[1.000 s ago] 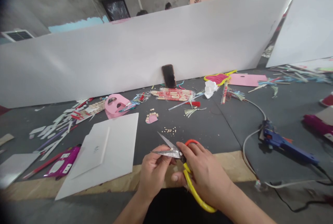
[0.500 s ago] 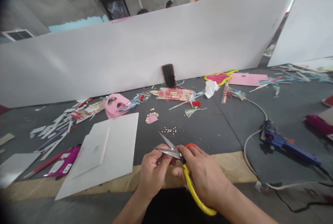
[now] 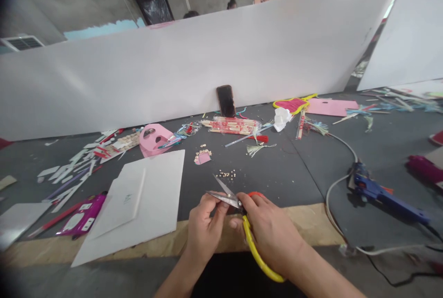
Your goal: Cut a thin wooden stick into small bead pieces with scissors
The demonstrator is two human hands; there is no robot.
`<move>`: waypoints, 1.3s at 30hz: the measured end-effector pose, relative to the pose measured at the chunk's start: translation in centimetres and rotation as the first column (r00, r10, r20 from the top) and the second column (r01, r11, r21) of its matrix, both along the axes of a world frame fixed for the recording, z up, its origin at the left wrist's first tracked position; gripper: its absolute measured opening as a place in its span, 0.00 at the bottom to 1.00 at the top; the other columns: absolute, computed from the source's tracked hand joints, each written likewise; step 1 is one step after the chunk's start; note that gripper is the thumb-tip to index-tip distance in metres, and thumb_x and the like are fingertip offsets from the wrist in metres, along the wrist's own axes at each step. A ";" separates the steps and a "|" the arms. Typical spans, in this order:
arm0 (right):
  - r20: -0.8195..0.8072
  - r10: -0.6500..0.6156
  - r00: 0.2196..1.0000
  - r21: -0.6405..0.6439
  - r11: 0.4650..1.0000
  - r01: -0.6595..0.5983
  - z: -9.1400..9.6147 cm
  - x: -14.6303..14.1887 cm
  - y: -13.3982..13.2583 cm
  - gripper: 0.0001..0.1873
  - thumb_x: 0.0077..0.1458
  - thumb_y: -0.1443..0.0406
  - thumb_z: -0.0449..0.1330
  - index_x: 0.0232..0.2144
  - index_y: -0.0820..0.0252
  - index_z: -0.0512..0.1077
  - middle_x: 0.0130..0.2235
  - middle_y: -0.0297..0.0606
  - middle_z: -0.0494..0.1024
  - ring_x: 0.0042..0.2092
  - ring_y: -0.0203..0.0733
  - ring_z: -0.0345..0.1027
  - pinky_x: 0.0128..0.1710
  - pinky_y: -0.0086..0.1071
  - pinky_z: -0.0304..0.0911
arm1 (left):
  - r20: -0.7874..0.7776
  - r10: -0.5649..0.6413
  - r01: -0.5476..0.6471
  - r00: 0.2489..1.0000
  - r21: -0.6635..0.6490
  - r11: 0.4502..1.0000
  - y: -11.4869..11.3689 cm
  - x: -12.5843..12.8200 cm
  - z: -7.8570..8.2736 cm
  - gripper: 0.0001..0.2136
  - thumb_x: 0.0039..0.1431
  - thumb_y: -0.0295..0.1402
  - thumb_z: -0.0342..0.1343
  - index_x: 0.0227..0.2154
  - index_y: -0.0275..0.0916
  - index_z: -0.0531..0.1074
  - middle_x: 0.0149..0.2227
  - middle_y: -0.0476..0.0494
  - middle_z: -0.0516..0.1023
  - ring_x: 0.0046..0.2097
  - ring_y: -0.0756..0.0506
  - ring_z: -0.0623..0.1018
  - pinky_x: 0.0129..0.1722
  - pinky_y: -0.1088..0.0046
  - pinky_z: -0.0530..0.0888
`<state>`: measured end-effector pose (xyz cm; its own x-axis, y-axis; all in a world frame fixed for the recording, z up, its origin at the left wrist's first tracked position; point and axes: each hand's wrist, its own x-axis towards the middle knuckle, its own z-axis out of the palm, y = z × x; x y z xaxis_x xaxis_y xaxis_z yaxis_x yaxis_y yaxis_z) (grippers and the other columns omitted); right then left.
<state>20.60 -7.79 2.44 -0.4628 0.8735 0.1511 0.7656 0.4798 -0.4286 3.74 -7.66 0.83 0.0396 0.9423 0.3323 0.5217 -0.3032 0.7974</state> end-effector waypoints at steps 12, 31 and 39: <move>0.020 0.085 0.996 -0.012 0.996 -0.085 1.6 0.1 0.0 0.35 0.47 0.52 0.64 0.51 0.68 0.63 0.44 0.52 0.71 0.47 0.55 0.65 0.46 0.49 0.66 | 0.125 -0.077 0.071 0.989 0.051 0.996 -0.2 0.1 0.7 0.15 0.63 0.32 0.47 0.22 0.39 0.72 0.26 0.46 0.76 0.31 0.47 0.74 0.37 0.71 0.73; 0.041 0.101 0.994 0.049 0.993 -0.103 0.5 0.4 0.0 0.32 0.53 0.54 0.60 0.54 0.69 0.62 0.45 0.53 0.74 0.46 0.55 0.69 0.46 0.48 0.66 | 0.172 -0.133 0.156 0.976 -0.126 0.980 -0.4 -0.1 0.8 0.16 0.64 0.35 0.46 0.22 0.38 0.70 0.23 0.47 0.72 0.32 0.47 0.75 0.33 0.75 0.70; 0.024 0.068 0.997 -0.074 0.995 -0.066 0.7 0.1 -0.2 0.26 0.56 0.59 0.55 0.54 0.68 0.61 0.43 0.51 0.73 0.46 0.54 0.68 0.45 0.46 0.66 | 0.199 -0.123 0.151 0.972 -0.135 0.979 -0.1 -0.2 0.8 0.14 0.64 0.35 0.47 0.25 0.37 0.71 0.24 0.46 0.73 0.31 0.48 0.75 0.31 0.76 0.71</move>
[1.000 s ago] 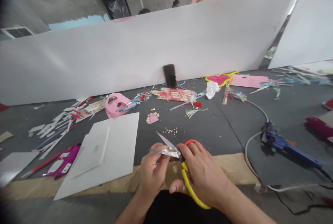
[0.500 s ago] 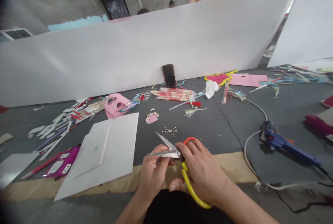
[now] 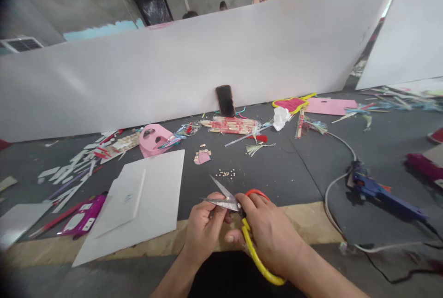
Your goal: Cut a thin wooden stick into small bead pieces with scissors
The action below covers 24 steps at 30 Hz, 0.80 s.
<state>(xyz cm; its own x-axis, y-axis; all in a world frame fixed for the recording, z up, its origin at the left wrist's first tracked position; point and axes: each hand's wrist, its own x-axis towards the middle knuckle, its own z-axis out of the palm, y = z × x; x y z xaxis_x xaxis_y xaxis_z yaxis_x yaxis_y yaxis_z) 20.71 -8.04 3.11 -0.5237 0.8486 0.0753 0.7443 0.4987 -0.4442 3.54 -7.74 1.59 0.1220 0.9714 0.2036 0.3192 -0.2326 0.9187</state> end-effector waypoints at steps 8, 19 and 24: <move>0.003 -0.044 0.999 -0.101 0.994 0.044 0.3 -0.3 -0.2 0.12 0.63 0.60 0.45 0.40 0.61 0.64 0.36 0.45 0.72 0.36 0.47 0.69 0.35 0.37 0.65 | -0.006 0.022 -0.022 1.000 -0.040 0.999 -0.2 0.1 -0.2 0.14 0.64 0.35 0.46 0.28 0.36 0.72 0.28 0.44 0.76 0.29 0.48 0.76 0.30 0.76 0.71; -0.005 -0.039 0.999 -0.035 0.999 0.038 0.0 -0.2 0.1 0.25 0.56 0.55 0.56 0.51 0.65 0.61 0.43 0.50 0.73 0.47 0.55 0.66 0.45 0.46 0.64 | -0.097 0.098 -0.089 0.990 0.091 0.992 0.0 0.2 -0.9 0.11 0.63 0.33 0.49 0.28 0.39 0.74 0.33 0.44 0.78 0.37 0.45 0.76 0.39 0.71 0.72; -0.002 -0.042 0.999 0.010 0.999 0.042 0.3 -0.1 -0.1 0.41 0.45 0.48 0.63 0.55 0.67 0.60 0.47 0.54 0.70 0.50 0.59 0.64 0.48 0.50 0.64 | -0.058 0.081 -0.069 0.995 0.182 0.981 0.0 0.3 -0.3 0.11 0.62 0.29 0.49 0.25 0.39 0.73 0.27 0.47 0.77 0.34 0.47 0.74 0.41 0.71 0.70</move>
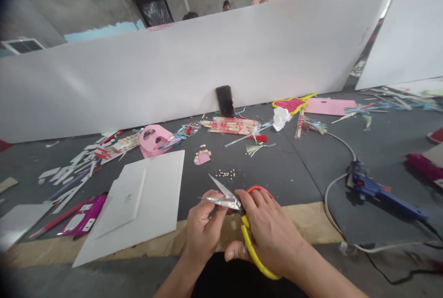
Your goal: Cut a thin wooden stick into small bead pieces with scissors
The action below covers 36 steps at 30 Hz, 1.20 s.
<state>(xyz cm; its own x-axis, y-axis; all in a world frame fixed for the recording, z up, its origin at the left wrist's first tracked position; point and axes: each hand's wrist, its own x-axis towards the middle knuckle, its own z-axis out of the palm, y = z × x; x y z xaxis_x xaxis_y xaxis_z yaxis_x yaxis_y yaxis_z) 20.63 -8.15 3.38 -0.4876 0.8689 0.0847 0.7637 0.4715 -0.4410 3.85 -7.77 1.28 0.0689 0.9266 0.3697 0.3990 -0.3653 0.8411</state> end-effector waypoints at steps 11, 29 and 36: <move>0.024 0.084 0.996 0.043 0.995 -0.085 -0.1 0.5 0.4 0.50 0.45 0.39 0.58 0.57 0.72 0.58 0.50 0.58 0.69 0.52 0.61 0.62 0.52 0.52 0.61 | 0.119 -0.030 0.037 0.992 -0.063 0.997 -0.2 0.2 0.2 0.15 0.62 0.29 0.49 0.19 0.38 0.68 0.23 0.47 0.72 0.31 0.48 0.72 0.33 0.75 0.69; 0.027 -0.011 1.000 -0.069 0.998 0.012 -0.4 -0.2 0.1 0.13 0.63 0.60 0.46 0.43 0.62 0.65 0.37 0.46 0.74 0.36 0.47 0.71 0.35 0.37 0.65 | 0.211 -0.005 0.057 0.977 -0.240 0.969 0.1 0.1 -0.1 0.13 0.62 0.36 0.50 0.26 0.36 0.73 0.25 0.46 0.74 0.27 0.49 0.74 0.29 0.75 0.71; -0.028 -0.004 1.000 -0.223 0.975 -0.003 0.4 -1.0 0.5 0.11 0.61 0.62 0.45 0.41 0.60 0.62 0.33 0.43 0.77 0.30 0.44 0.72 0.27 0.30 0.59 | 0.307 0.009 0.082 0.952 -0.283 0.956 0.8 0.0 0.4 0.13 0.61 0.36 0.48 0.24 0.36 0.71 0.23 0.49 0.73 0.27 0.49 0.73 0.29 0.77 0.69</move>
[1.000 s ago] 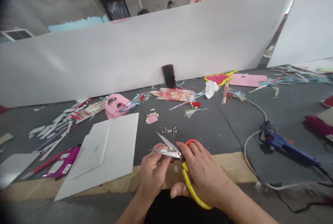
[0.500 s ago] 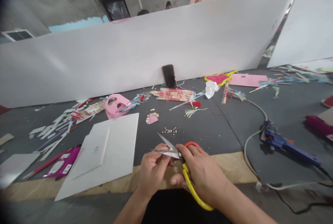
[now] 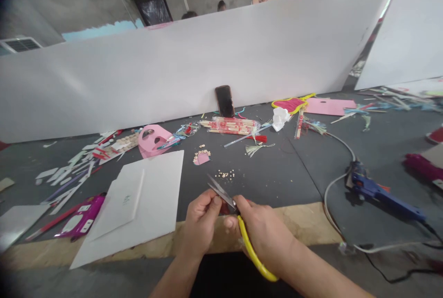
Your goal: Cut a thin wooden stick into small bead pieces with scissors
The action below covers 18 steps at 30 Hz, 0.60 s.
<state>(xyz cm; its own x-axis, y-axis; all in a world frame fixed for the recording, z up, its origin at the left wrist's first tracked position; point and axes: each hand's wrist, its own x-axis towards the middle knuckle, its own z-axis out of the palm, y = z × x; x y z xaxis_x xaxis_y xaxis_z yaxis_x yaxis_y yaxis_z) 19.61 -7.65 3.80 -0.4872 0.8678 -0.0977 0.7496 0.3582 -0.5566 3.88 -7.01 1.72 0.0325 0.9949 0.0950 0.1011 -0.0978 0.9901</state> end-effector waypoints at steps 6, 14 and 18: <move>0.166 -0.050 0.985 0.033 0.998 0.045 0.4 1.1 1.9 0.14 0.61 0.57 0.50 0.43 0.57 0.65 0.32 0.42 0.80 0.33 0.47 0.75 0.27 0.31 0.57 | -0.032 0.042 -0.045 0.999 -0.099 0.994 1.1 -0.6 -0.8 0.14 0.61 0.41 0.49 0.26 0.36 0.70 0.21 0.49 0.73 0.27 0.49 0.73 0.30 0.75 0.69; 0.413 -0.335 0.847 0.259 0.935 0.244 -1.0 6.7 7.0 0.22 0.58 0.56 0.52 0.50 0.63 0.62 0.36 0.47 0.79 0.36 0.51 0.74 0.30 0.33 0.58 | -0.094 0.088 -0.097 0.992 -0.091 0.991 0.5 -3.3 -1.3 0.15 0.61 0.43 0.49 0.30 0.36 0.72 0.23 0.47 0.75 0.28 0.48 0.75 0.31 0.74 0.72; 0.462 -0.342 0.818 0.255 0.935 0.247 -1.5 8.3 9.2 0.19 0.55 0.62 0.54 0.48 0.65 0.64 0.38 0.51 0.79 0.40 0.53 0.74 0.34 0.35 0.59 | -0.232 0.091 -0.095 0.968 -0.005 0.995 0.1 -4.7 -1.3 0.13 0.61 0.42 0.50 0.32 0.37 0.73 0.26 0.46 0.77 0.31 0.47 0.77 0.33 0.73 0.73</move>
<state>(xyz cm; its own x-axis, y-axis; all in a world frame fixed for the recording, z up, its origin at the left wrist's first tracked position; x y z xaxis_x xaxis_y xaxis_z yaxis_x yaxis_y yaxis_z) 27.90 1.59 2.29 -0.1337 0.9872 -0.0866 0.9908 0.1311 -0.0346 -0.77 -6.88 0.47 -0.0409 0.9959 0.0803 0.3359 -0.0620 0.9399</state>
